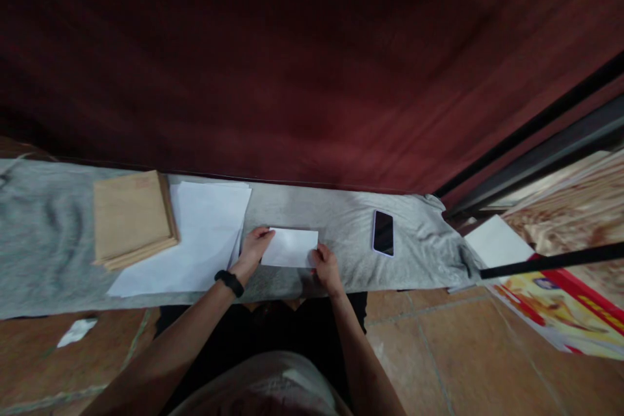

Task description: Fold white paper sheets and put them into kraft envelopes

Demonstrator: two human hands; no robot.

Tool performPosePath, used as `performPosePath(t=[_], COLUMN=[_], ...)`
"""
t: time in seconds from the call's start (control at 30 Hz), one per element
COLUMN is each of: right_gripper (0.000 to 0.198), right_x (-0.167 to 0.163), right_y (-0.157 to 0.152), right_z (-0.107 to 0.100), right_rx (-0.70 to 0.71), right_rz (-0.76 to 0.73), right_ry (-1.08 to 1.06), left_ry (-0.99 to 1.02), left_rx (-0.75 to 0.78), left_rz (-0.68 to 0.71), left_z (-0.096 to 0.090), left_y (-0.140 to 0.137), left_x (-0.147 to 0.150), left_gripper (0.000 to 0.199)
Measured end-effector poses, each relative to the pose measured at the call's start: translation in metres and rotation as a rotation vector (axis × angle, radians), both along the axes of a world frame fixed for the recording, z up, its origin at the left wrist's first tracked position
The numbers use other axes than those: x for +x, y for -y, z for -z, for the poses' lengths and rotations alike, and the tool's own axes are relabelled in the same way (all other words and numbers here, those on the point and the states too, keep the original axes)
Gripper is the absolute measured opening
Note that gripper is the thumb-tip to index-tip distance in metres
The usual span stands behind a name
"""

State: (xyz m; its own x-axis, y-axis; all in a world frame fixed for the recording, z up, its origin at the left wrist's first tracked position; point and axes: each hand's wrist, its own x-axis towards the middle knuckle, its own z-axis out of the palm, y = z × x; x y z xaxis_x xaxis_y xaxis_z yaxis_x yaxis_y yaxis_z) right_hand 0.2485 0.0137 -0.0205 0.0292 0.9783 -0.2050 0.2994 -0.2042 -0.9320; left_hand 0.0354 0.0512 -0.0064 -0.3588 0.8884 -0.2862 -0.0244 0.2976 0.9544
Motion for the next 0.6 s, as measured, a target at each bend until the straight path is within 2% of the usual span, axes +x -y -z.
performPosePath(t=[0.37, 0.5, 0.6], right_gripper=[0.035, 0.036, 0.04], right_x=[0.0027, 0.0034, 0.0041], right_y=[0.0005, 0.001, 0.0028], right_z=[0.0026, 0.0047, 0.0061], right_rx=[0.008, 0.085, 0.127], right_rz=[-0.079, -0.071, -0.054], right_ry=[0.089, 0.166, 0.131], left_ry=[0.008, -0.018, -0.049], left_rx=[0.002, 0.002, 0.014], left_rz=[-0.04, -0.068, -0.097], left_z=[-0.002, 0.0007, 0.0015], left_y=[0.0033, 0.0002, -0.0011], left_x=[0.0007, 0.0008, 0.0012], left_gripper=[0.03, 0.024, 0.018])
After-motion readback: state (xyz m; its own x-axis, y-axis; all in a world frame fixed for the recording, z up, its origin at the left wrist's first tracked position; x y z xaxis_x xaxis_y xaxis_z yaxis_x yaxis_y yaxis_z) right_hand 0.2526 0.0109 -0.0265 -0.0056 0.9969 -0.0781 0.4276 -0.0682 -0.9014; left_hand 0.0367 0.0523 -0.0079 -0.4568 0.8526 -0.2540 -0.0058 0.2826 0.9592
